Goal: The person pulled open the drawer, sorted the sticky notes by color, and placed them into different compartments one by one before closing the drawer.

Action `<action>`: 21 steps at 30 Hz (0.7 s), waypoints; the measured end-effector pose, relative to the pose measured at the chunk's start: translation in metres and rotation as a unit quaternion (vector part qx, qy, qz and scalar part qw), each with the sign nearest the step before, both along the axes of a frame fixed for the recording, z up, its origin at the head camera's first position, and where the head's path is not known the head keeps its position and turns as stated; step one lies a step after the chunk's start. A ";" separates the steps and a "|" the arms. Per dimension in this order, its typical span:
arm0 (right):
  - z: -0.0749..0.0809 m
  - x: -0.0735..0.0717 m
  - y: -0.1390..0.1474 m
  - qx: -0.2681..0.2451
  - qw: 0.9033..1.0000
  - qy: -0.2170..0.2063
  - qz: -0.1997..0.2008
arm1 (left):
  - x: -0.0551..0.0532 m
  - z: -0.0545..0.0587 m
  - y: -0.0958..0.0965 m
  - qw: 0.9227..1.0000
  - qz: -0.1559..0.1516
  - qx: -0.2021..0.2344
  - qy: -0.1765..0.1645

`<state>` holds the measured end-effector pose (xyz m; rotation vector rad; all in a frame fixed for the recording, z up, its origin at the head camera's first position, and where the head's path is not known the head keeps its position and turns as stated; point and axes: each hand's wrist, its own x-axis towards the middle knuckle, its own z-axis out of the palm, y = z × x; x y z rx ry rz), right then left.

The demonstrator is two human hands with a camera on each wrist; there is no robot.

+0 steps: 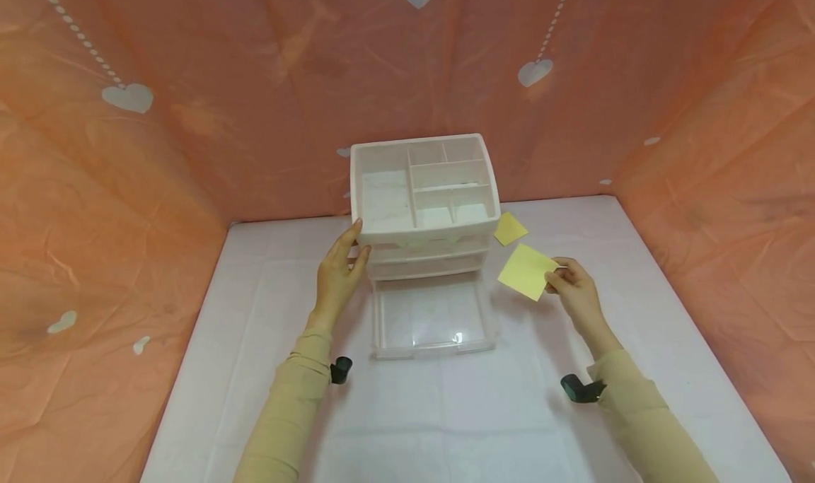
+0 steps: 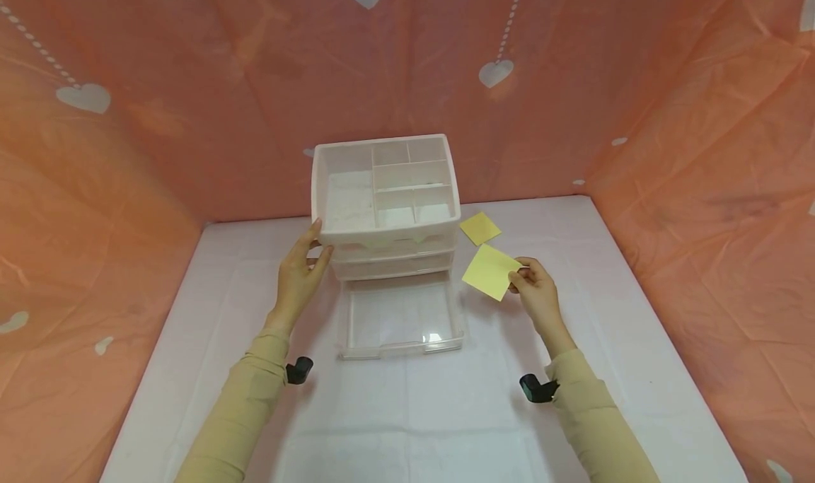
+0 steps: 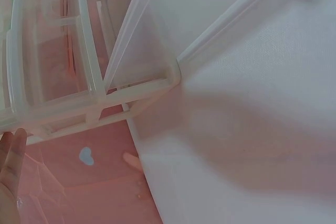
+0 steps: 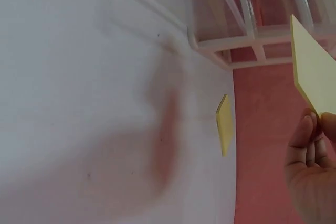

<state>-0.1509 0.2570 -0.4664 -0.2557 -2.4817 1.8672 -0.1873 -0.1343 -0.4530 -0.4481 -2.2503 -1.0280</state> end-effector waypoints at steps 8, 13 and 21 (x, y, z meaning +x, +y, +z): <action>0.007 0.002 -0.017 -0.013 0.999 -0.004 0.038 | 0.000 -0.001 0.001 1.000 0.000 -0.001 0.002; 0.008 0.002 -0.029 -0.003 0.998 -0.011 0.059 | 0.000 0.000 0.001 1.000 0.000 -0.002 0.001; 0.004 -0.003 -0.048 0.040 0.996 -0.005 0.082 | 0.000 0.000 0.001 1.000 0.002 -0.001 0.002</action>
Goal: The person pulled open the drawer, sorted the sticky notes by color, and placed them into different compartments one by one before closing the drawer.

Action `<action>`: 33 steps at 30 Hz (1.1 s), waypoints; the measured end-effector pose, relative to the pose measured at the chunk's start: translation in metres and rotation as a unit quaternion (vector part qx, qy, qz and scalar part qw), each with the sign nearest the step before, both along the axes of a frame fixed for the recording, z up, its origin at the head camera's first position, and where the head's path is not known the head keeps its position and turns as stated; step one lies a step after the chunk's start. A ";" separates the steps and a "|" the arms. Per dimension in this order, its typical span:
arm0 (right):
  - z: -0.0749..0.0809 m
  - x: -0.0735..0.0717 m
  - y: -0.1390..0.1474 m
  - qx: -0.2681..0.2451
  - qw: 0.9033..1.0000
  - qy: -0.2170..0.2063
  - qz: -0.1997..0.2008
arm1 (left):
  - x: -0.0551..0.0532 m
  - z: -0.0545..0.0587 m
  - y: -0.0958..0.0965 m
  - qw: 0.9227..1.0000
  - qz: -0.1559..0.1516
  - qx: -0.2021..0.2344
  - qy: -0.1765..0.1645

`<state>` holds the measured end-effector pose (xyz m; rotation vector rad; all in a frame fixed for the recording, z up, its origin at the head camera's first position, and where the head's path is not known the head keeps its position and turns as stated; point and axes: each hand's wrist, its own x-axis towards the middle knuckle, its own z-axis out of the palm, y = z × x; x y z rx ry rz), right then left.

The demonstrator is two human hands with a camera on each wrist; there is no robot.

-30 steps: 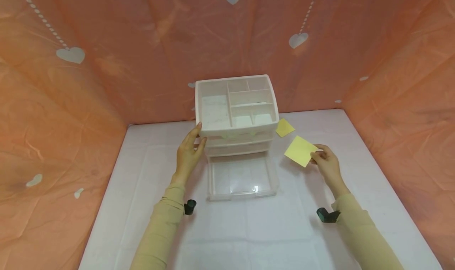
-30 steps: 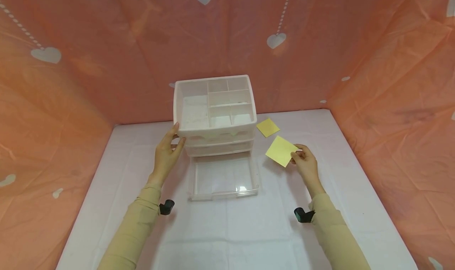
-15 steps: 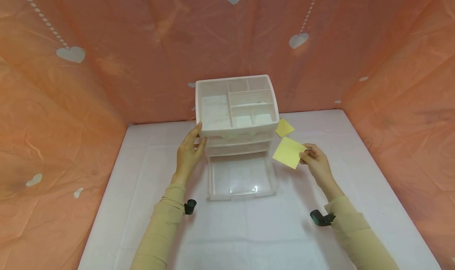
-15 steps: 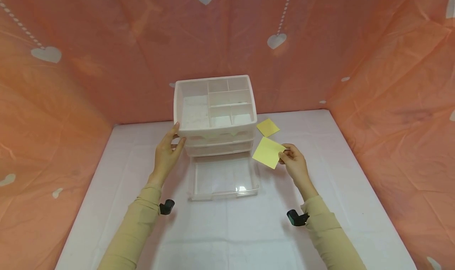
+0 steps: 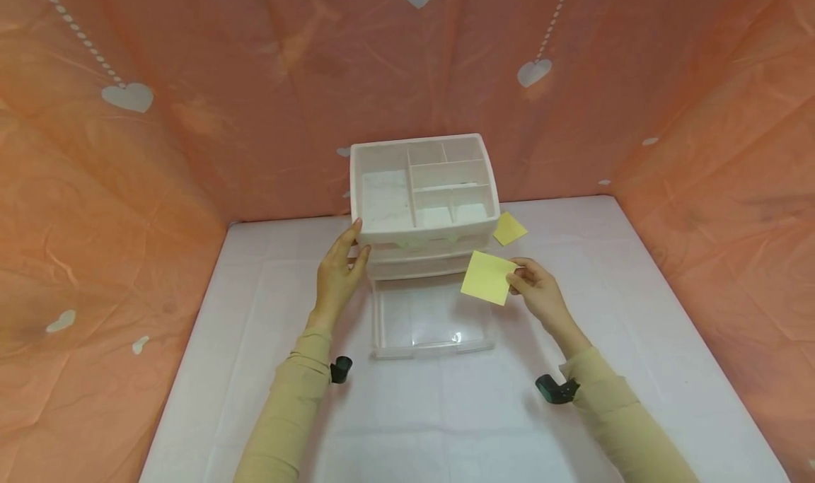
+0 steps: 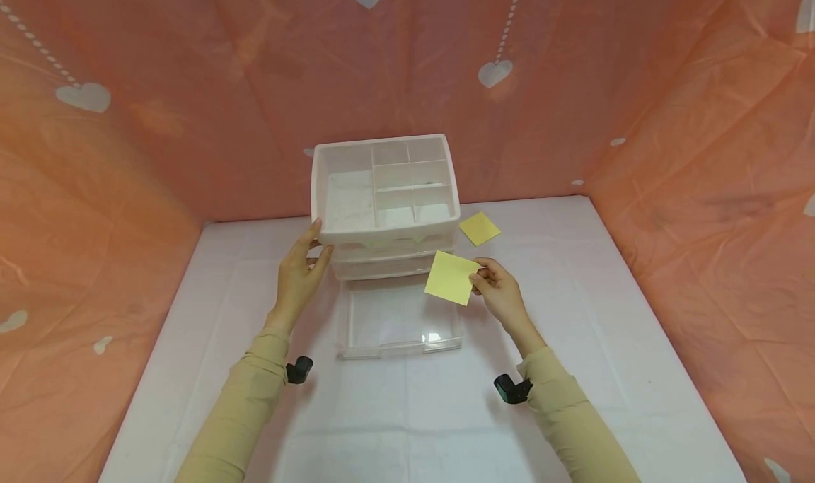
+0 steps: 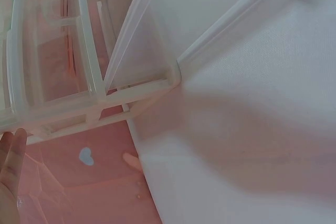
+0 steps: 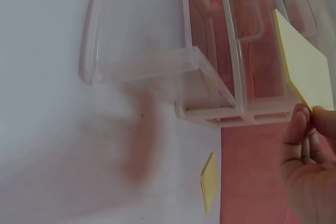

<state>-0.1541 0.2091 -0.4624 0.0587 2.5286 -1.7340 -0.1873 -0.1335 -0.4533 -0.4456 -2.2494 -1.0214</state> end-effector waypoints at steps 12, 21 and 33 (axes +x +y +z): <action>0.002 -0.004 -0.035 -0.009 0.999 0.004 0.044 | -0.001 0.000 0.000 1.000 0.000 -0.001 0.000; -0.004 -0.006 -0.064 0.007 0.996 0.011 0.083 | -0.001 0.000 0.000 1.000 0.000 0.001 0.004; -0.013 -0.006 -0.092 0.022 0.991 0.000 0.129 | -0.001 -0.002 -0.001 1.000 -0.001 0.001 0.000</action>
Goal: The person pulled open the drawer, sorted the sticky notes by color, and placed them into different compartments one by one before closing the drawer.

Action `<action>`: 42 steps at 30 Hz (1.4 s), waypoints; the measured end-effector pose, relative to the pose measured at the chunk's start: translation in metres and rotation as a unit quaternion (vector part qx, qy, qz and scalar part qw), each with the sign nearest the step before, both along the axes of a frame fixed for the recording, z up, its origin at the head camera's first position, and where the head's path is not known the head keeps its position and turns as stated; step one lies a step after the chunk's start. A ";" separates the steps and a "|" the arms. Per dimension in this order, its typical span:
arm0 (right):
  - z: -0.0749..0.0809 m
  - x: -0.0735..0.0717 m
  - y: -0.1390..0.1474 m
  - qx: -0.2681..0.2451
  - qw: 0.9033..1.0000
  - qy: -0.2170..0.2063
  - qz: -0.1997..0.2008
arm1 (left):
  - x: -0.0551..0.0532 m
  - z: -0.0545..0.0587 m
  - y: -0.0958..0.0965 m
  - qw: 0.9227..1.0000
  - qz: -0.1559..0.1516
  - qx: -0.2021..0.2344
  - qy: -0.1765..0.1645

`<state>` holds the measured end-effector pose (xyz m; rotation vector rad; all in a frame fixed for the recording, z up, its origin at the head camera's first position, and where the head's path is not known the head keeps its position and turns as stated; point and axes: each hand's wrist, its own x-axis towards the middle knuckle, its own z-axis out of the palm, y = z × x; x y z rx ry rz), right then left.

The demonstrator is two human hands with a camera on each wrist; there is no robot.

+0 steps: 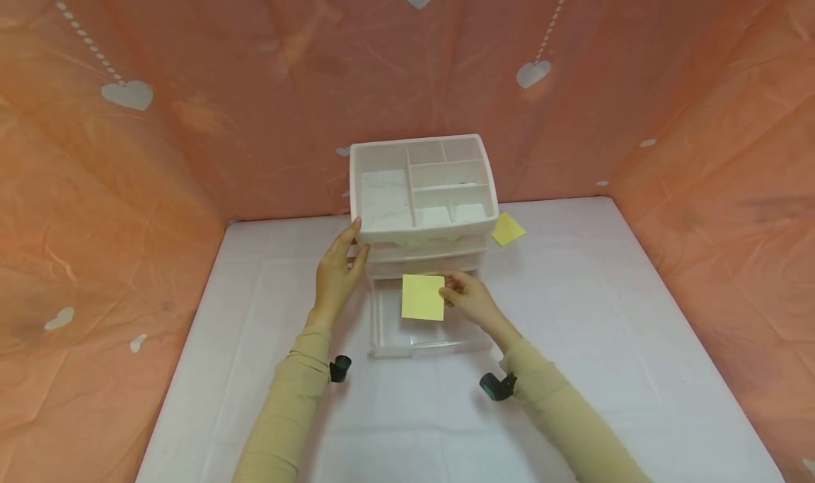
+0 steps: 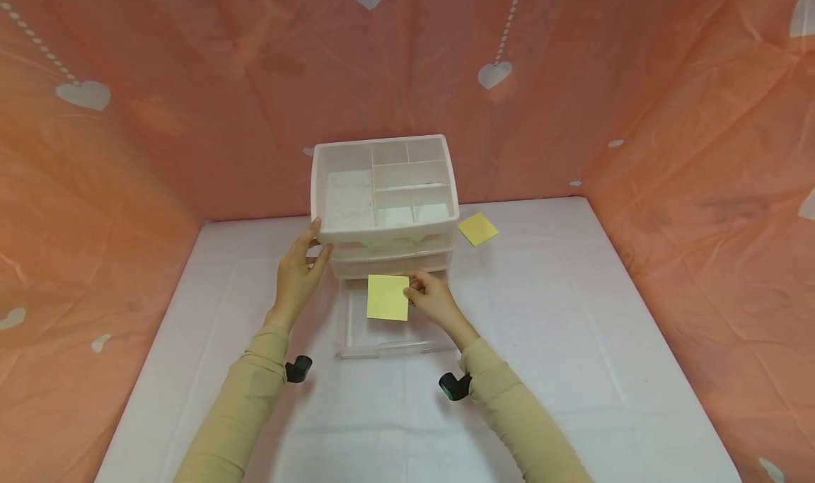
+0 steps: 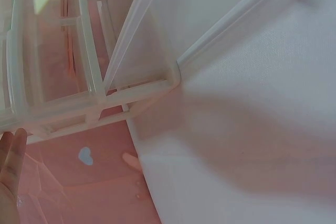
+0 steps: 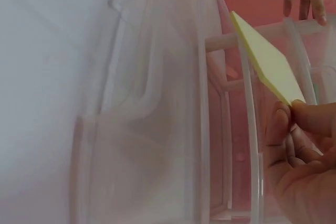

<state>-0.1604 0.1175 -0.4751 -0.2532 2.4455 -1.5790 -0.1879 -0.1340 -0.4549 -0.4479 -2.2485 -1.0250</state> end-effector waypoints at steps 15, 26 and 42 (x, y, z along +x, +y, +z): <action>-0.018 -0.006 -0.019 0.089 0.995 -0.026 0.032 | 0.000 -0.001 0.001 1.000 0.007 0.007 -0.007; -0.028 -0.009 -0.028 0.147 0.988 -0.043 0.010 | -0.001 -0.002 0.000 1.000 0.007 0.005 0.001; -0.041 -0.003 -0.036 0.197 0.980 0.007 0.030 | -0.001 0.000 0.001 1.000 0.003 0.007 -0.005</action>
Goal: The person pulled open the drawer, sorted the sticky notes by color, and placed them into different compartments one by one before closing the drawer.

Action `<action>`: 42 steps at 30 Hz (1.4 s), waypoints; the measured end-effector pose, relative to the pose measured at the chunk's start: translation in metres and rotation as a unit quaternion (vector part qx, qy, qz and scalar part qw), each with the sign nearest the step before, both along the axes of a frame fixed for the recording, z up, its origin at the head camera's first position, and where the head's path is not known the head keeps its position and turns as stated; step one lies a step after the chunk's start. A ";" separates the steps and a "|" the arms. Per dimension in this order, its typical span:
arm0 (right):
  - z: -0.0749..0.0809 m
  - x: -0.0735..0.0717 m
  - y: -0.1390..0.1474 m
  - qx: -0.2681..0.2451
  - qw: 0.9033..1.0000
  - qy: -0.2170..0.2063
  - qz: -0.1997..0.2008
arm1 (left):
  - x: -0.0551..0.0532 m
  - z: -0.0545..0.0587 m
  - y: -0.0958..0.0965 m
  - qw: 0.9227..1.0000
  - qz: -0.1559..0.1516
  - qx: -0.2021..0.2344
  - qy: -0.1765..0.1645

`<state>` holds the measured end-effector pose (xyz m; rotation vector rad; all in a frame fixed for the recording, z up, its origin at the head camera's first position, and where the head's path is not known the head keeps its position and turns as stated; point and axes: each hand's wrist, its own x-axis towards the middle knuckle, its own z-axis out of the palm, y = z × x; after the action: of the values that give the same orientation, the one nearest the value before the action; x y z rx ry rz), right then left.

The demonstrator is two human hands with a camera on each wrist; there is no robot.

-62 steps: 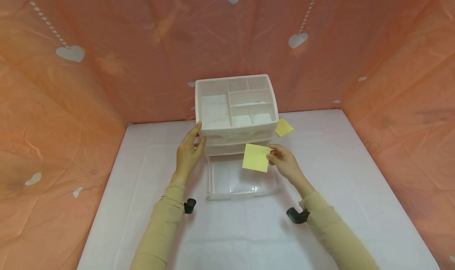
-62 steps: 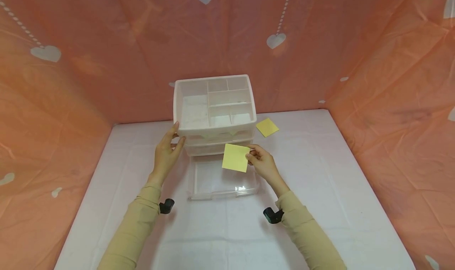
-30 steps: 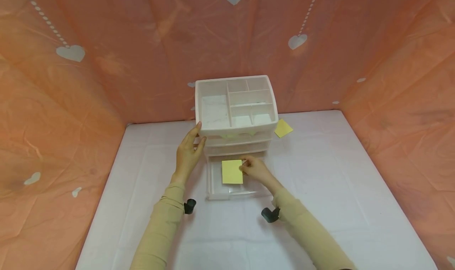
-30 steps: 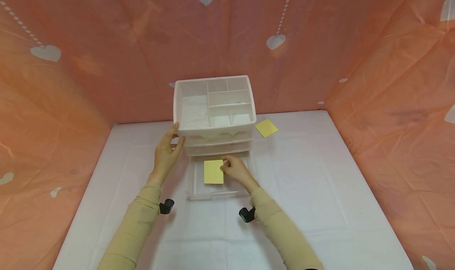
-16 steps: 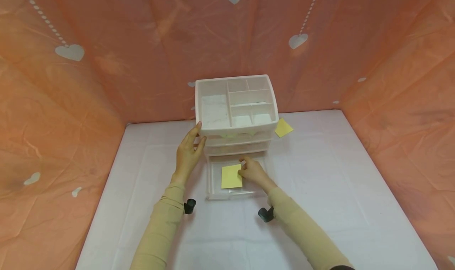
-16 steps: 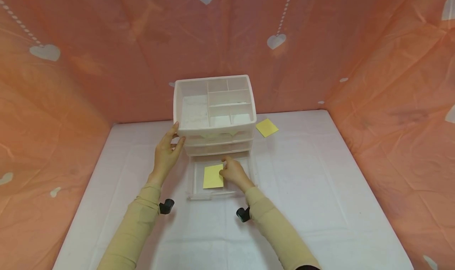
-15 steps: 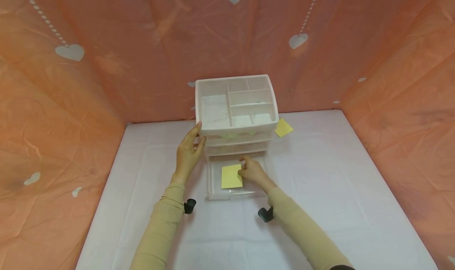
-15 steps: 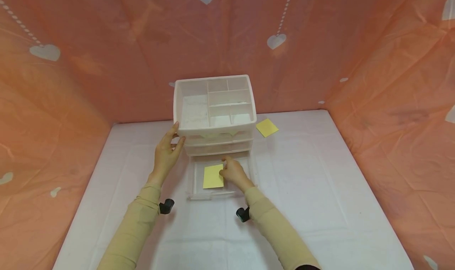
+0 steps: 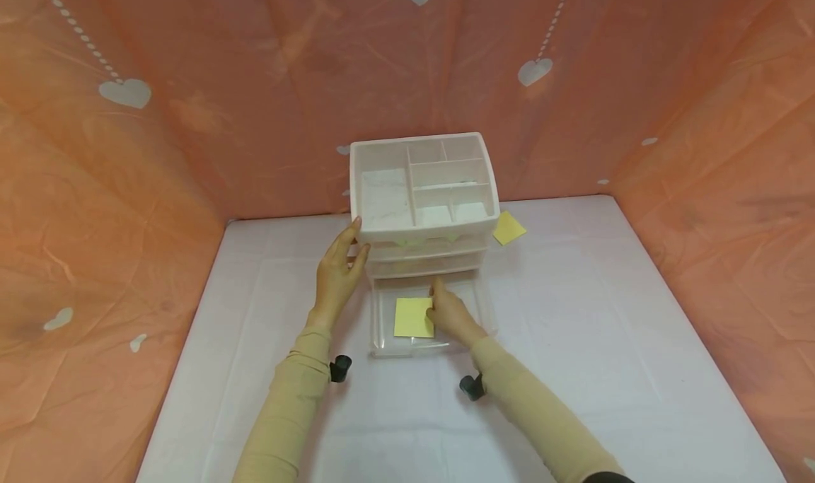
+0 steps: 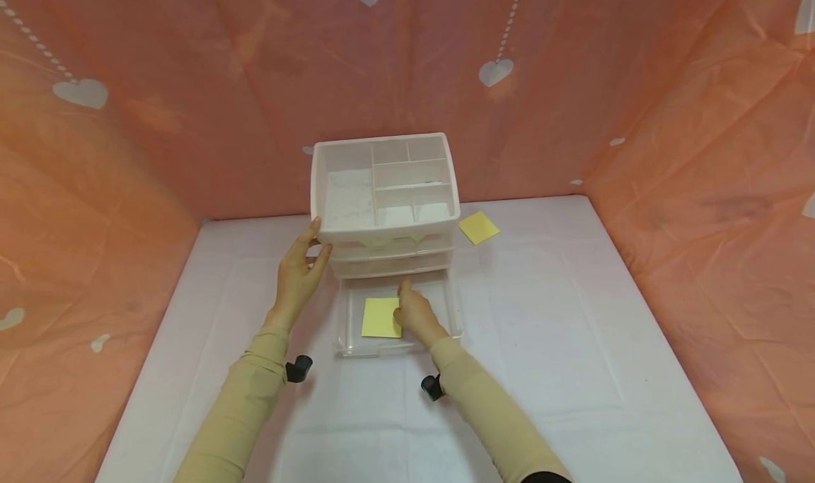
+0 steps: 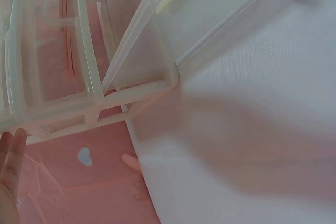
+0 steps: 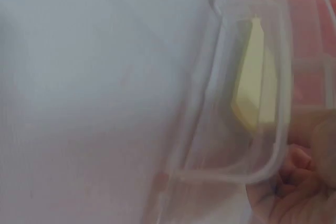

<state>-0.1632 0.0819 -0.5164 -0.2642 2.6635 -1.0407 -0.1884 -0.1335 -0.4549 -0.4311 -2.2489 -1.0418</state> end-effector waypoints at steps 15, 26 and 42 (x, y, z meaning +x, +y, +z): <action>-0.008 0.003 0.005 -0.013 1.000 0.015 0.009 | 0.001 -0.001 0.000 1.000 0.006 -0.001 -0.007; 0.000 -0.003 0.014 -0.057 0.997 0.043 -0.035 | 0.000 -0.003 0.000 1.000 0.002 -0.002 -0.007; 0.040 -0.006 0.046 -0.138 0.984 0.082 -0.081 | 0.000 0.000 0.000 1.000 0.003 0.000 -0.012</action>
<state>-0.1689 0.1278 -0.4762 -0.1966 2.7171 -1.5041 -0.1880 -0.1339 -0.4549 -0.4144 -2.2697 -1.0505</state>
